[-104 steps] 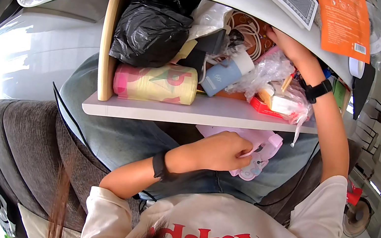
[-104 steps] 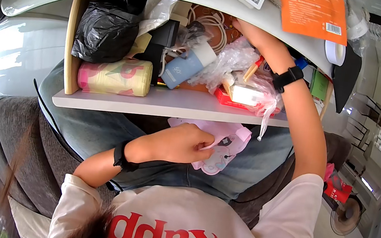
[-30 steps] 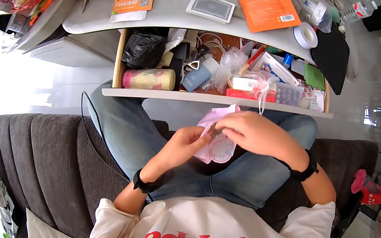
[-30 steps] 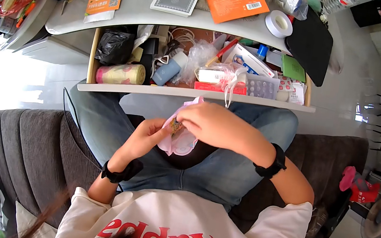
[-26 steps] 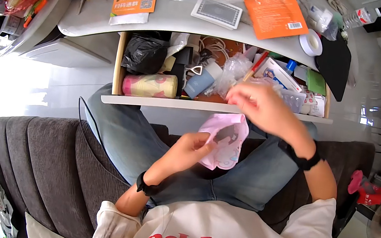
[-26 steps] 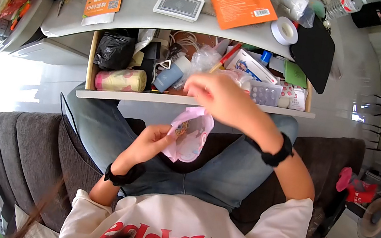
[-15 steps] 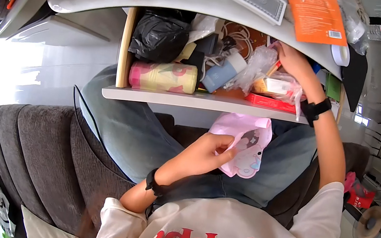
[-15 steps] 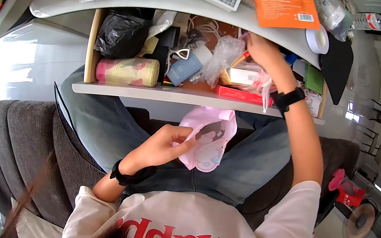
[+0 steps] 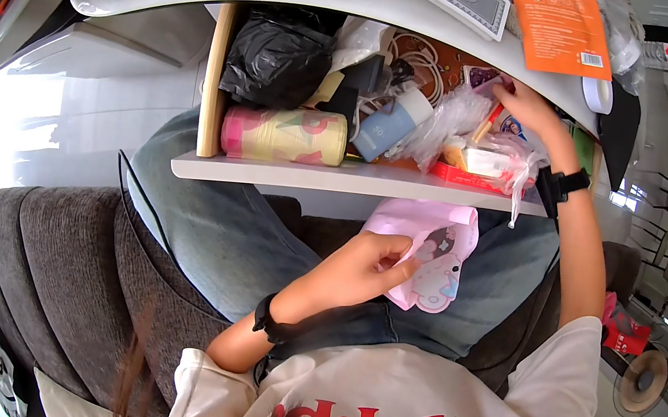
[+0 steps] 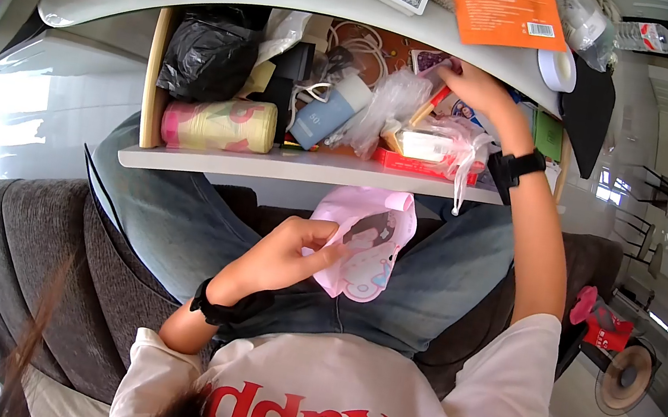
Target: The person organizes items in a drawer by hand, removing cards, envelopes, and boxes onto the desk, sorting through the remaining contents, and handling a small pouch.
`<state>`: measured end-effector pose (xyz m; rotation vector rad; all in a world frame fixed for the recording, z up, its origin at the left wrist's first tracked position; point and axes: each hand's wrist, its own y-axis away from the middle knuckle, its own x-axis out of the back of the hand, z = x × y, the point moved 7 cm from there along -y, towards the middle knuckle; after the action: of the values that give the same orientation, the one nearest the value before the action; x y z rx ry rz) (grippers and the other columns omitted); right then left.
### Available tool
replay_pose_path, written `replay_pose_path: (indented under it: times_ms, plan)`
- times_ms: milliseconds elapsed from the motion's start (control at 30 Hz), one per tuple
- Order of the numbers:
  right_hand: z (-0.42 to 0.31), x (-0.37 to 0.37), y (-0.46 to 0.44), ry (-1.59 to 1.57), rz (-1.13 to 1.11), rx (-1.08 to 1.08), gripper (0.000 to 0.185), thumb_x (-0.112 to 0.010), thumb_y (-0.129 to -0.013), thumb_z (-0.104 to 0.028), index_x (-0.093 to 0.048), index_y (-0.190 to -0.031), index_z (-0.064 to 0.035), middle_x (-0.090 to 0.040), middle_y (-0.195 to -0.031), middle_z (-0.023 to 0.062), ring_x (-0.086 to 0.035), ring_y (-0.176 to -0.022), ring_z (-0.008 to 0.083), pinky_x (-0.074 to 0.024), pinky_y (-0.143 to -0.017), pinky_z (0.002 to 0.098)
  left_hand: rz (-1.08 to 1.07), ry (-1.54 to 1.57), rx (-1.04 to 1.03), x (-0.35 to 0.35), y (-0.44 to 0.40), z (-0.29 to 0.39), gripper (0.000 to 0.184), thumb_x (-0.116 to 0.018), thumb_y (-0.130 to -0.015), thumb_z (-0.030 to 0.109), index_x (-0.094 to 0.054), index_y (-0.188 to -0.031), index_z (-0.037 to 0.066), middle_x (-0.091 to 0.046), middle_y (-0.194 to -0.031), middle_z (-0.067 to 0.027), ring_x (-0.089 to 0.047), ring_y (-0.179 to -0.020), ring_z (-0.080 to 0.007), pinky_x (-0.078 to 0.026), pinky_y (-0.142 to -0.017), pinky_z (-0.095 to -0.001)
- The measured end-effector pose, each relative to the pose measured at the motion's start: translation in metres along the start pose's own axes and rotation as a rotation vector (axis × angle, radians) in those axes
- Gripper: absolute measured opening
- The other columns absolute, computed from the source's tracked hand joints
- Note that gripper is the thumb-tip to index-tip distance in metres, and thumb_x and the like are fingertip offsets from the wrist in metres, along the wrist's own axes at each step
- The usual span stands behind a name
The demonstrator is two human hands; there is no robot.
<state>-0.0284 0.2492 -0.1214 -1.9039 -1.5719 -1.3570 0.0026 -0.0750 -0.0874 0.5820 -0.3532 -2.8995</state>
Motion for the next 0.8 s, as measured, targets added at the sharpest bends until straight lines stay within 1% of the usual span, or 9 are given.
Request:
replay_pose_path:
  times_ms: [33,67,200,300,367,433,533,633,800]
  plan:
    - [-0.006,0.006,0.007,0.026,0.109,0.076,0.022,-0.057,-0.084,-0.016,-0.06,-0.094,0.0029,-0.063,-0.078,0.0112,-0.061,-0.072,0.0224,-0.0467,-0.07,0.0316,-0.001,0.013,0.014,0.0,-0.001,-0.001,0.016,-0.053,-0.09,0.01,-0.056,-0.086,-0.005,-0.051,-0.066,-0.0056,-0.044,-0.064,-0.0091,-0.044,-0.063,-0.0274]
    - [-0.014,0.012,0.014,0.019,0.189,0.195,0.021,-0.055,-0.086,-0.017,-0.06,-0.092,0.0028,-0.063,-0.078,0.0158,-0.061,-0.074,0.0266,-0.0459,-0.071,0.0335,-0.008,0.006,0.019,0.0,-0.001,0.0,0.016,-0.053,-0.09,0.01,-0.056,-0.086,-0.005,-0.051,-0.067,-0.0055,-0.044,-0.064,-0.009,-0.044,-0.063,-0.0274]
    - [-0.003,0.018,0.028,0.23,0.009,-0.17,0.023,-0.053,-0.088,-0.019,-0.06,-0.086,0.0031,-0.059,-0.079,0.0194,-0.058,-0.075,0.0313,-0.0439,-0.074,0.0362,-0.028,-0.037,0.034,-0.002,-0.008,-0.001,0.016,-0.053,-0.09,0.01,-0.056,-0.087,-0.005,-0.051,-0.067,-0.0053,-0.043,-0.064,-0.0085,-0.044,-0.064,-0.0273]
    - [0.0,0.009,0.021,0.265,-0.072,-0.13,0.019,-0.058,-0.082,-0.014,-0.059,-0.092,0.0017,-0.061,-0.087,0.0189,-0.058,-0.081,0.0337,-0.0442,-0.076,0.0372,-0.038,-0.03,0.037,-0.004,-0.012,0.0,0.016,-0.053,-0.09,0.01,-0.056,-0.087,-0.005,-0.05,-0.066,-0.0055,-0.043,-0.064,-0.0085,-0.044,-0.064,-0.0274]
    - [-0.014,0.006,0.017,0.364,0.023,0.053,0.049,-0.062,-0.074,-0.004,-0.047,-0.121,-0.0052,-0.055,-0.116,0.0178,-0.052,-0.108,0.0358,-0.0428,-0.091,0.038,-0.045,-0.033,0.04,-0.004,-0.014,0.001,0.016,-0.053,-0.09,0.01,-0.056,-0.086,-0.005,-0.05,-0.066,-0.0057,-0.043,-0.064,-0.0087,-0.044,-0.064,-0.0274]
    - [-0.03,0.002,0.013,0.432,0.102,0.206,0.055,-0.064,-0.073,-0.004,-0.046,-0.124,-0.0062,-0.053,-0.121,0.0191,-0.049,-0.113,0.0355,-0.0416,-0.094,0.0386,-0.051,-0.052,0.048,-0.003,-0.015,0.0,0.016,-0.053,-0.09,0.01,-0.056,-0.086,-0.005,-0.049,-0.065,-0.0059,-0.043,-0.064,-0.0088,-0.044,-0.064,-0.0276]
    - [-0.024,-0.008,0.003,0.475,-0.026,0.121,0.059,-0.067,-0.07,-0.004,-0.045,-0.125,-0.0063,-0.052,-0.122,0.0185,-0.05,-0.113,0.0354,-0.0416,-0.094,0.039,-0.044,-0.053,0.057,-0.002,-0.014,0.002,0.016,-0.053,-0.09,0.01,-0.056,-0.085,-0.005,-0.049,-0.065,-0.0059,-0.042,-0.063,-0.0091,-0.044,-0.063,-0.0277]
    - [-0.023,-0.008,0.003,0.445,0.03,0.158,0.057,-0.069,-0.069,-0.003,-0.046,-0.122,-0.0047,-0.054,-0.119,0.0181,-0.051,-0.11,0.036,-0.0423,-0.092,0.0397,-0.025,-0.05,0.035,-0.001,-0.015,0.002,0.017,-0.053,-0.09,0.01,-0.055,-0.084,-0.005,-0.049,-0.064,-0.0058,-0.041,-0.063,-0.0092,-0.043,-0.062,-0.0278]
    - [-0.018,0.004,0.011,0.289,0.033,0.129,0.039,-0.067,-0.069,-0.001,-0.052,-0.105,-0.0034,-0.056,-0.11,0.016,-0.053,-0.103,0.0358,-0.0436,-0.085,0.0399,-0.042,-0.095,0.045,-0.004,-0.019,0.003,0.017,-0.054,-0.09,0.011,-0.056,-0.085,-0.005,-0.051,-0.066,-0.0069,-0.044,-0.063,-0.0091,-0.044,-0.062,-0.028]
